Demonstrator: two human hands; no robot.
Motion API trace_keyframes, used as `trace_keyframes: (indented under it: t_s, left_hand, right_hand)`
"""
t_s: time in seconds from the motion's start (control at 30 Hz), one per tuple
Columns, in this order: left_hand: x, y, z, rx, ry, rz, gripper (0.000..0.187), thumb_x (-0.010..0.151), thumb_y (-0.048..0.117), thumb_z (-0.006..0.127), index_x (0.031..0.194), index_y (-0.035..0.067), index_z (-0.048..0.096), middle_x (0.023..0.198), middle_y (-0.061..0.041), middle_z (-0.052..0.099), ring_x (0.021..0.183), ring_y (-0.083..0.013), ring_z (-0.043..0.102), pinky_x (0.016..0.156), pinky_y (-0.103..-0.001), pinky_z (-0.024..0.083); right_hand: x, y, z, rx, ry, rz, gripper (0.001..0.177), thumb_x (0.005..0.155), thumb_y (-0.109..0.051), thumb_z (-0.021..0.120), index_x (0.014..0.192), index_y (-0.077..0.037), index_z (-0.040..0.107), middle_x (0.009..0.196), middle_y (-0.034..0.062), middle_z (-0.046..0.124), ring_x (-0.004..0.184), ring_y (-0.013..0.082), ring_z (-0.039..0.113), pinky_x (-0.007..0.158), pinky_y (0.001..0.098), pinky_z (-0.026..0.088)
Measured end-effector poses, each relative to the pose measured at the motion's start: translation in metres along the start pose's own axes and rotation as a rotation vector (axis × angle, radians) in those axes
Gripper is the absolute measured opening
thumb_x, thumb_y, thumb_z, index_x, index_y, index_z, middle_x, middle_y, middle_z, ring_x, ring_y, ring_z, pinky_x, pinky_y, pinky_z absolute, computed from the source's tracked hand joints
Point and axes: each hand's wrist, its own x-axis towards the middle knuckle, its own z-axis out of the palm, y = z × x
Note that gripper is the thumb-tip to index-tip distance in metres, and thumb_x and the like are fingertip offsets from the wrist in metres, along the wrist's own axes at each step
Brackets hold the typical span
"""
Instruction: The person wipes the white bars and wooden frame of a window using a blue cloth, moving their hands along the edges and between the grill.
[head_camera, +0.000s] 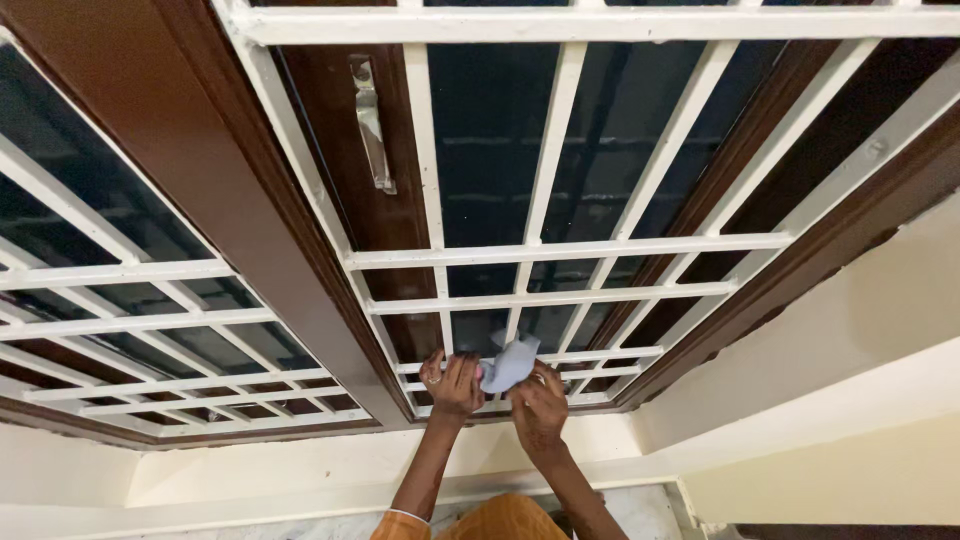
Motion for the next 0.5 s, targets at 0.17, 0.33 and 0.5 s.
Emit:
trace_keyframes:
  t_s: [0.17, 0.33, 0.5]
  left_hand:
    - [-0.008, -0.014, -0.012, -0.085, -0.122, 0.012, 0.033, 0.100, 0.027, 0.051, 0.113, 0.007, 0.074, 0.113, -0.013, 0.071, 0.112, -0.0365, 0.062, 0.102, -0.050, 0.041]
    - [0.003, -0.024, -0.020, -0.238, 0.168, 0.007, 0.034, 0.115, 0.034, 0.050, 0.130, 0.005, 0.061, 0.127, -0.021, 0.060, 0.122, -0.0353, 0.066, 0.115, -0.044, 0.042]
    - [0.023, -0.013, -0.028, -0.013, 0.025, -0.158, 0.051, 0.110, 0.038, 0.032, 0.126, 0.003, 0.066, 0.110, -0.015, 0.072, 0.104, -0.0289, 0.067, 0.106, -0.046, 0.037]
  right_hand:
    - [0.001, 0.008, -0.001, -0.068, 0.004, -0.006, 0.018, 0.068, 0.010, 0.077, 0.074, -0.005, 0.069, 0.086, 0.0095, 0.072, 0.106, 0.0323, 0.068, 0.090, 0.0418, 0.053]
    - [0.013, 0.037, -0.063, -0.164, 0.071, 0.024, 0.018, 0.069, 0.007, 0.079, 0.074, -0.007, 0.068, 0.092, 0.0102, 0.075, 0.111, 0.0276, 0.068, 0.094, 0.0418, 0.053]
    - [0.010, 0.038, -0.057, -0.191, 0.152, 0.052, 0.018, 0.072, 0.007, 0.078, 0.077, -0.005, 0.065, 0.096, 0.0132, 0.076, 0.111, 0.0262, 0.070, 0.100, 0.0421, 0.051]
